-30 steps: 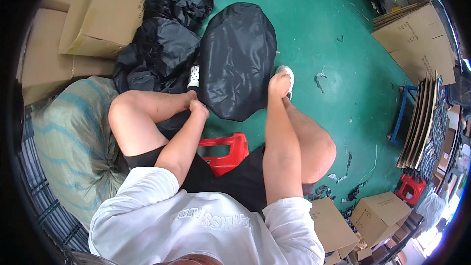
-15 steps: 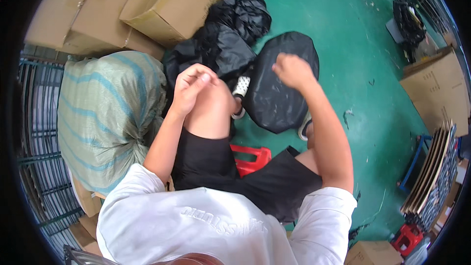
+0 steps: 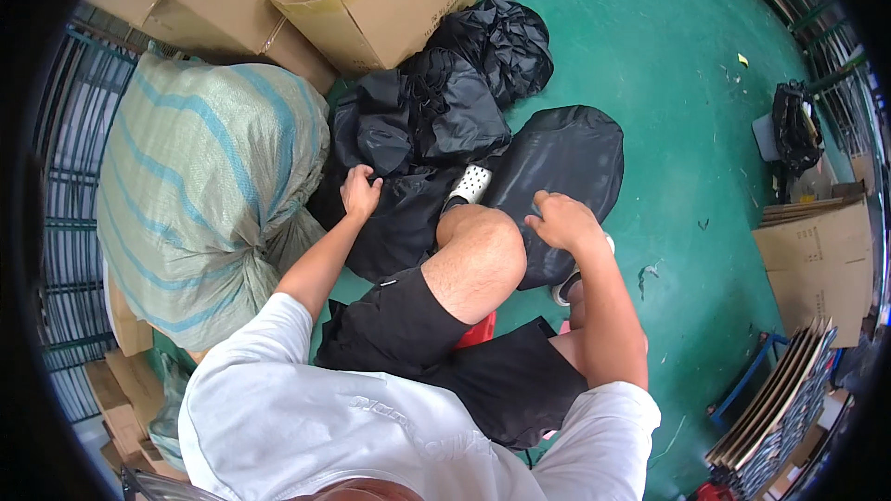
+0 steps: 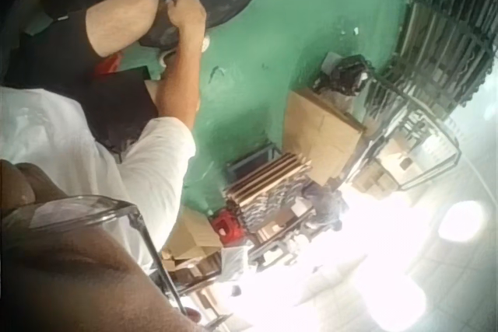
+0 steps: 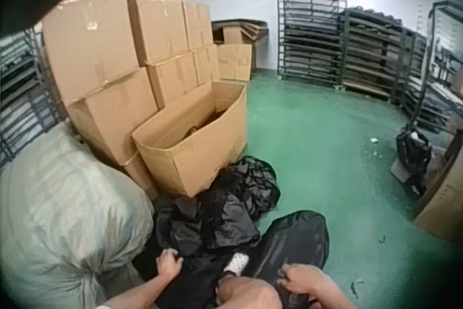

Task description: Inspect and sort black fabric covers while sitting on a stool in a warehouse.

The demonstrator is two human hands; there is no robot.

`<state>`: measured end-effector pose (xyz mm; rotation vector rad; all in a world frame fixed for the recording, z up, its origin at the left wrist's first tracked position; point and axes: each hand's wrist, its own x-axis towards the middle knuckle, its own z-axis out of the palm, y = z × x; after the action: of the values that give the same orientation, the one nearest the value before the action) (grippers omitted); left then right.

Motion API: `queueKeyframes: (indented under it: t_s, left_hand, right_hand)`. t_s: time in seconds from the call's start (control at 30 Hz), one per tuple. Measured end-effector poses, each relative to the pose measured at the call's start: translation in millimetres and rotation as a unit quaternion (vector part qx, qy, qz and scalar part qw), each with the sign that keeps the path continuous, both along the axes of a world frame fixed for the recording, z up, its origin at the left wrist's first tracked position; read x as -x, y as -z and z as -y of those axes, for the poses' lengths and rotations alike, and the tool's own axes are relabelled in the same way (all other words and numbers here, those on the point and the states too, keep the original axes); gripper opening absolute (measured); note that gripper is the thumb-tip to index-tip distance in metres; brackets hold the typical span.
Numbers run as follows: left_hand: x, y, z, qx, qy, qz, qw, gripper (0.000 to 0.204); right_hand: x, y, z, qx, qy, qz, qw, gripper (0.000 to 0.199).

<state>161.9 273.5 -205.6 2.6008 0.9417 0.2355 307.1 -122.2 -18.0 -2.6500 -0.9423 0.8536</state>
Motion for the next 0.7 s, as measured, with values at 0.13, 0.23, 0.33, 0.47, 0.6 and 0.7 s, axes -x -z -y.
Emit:
queueKeyframes:
  t_s: [0.13, 0.23, 0.33, 0.47, 0.6, 0.7]
  left_hand:
    - [-20, -1, 5, -0.059, 0.044, -0.036, 0.997, 0.043]
    - [-37, -10, 12, -0.094, 0.022, -0.098, 0.990, 0.041]
    - [-44, -2, 5, -0.106, 0.012, -0.103, 0.989, 0.031]
    - [-34, 5, -5, -0.093, 0.047, -0.052, 0.993, 0.020]
    - [-28, 4, -13, -0.056, 0.031, -0.030, 0.998, 0.018]
    - [-32, -9, -5, 0.002, -0.002, -0.010, 1.000, 0.022]
  right_hand:
    - [-3, -1, 5, -0.015, 0.021, -0.019, 0.999, 0.038]
    - [-2, -3, 7, -0.006, 0.030, -0.024, 0.999, 0.040]
    - [-2, -2, 8, -0.018, 0.035, -0.025, 0.999, 0.041]
    - [-3, -4, 6, -0.012, 0.028, -0.022, 0.999, 0.042]
    - [-3, -6, 6, -0.021, 0.023, -0.012, 0.999, 0.042]
    - [-1, -10, 6, -0.012, 0.027, -0.009, 1.000, 0.041]
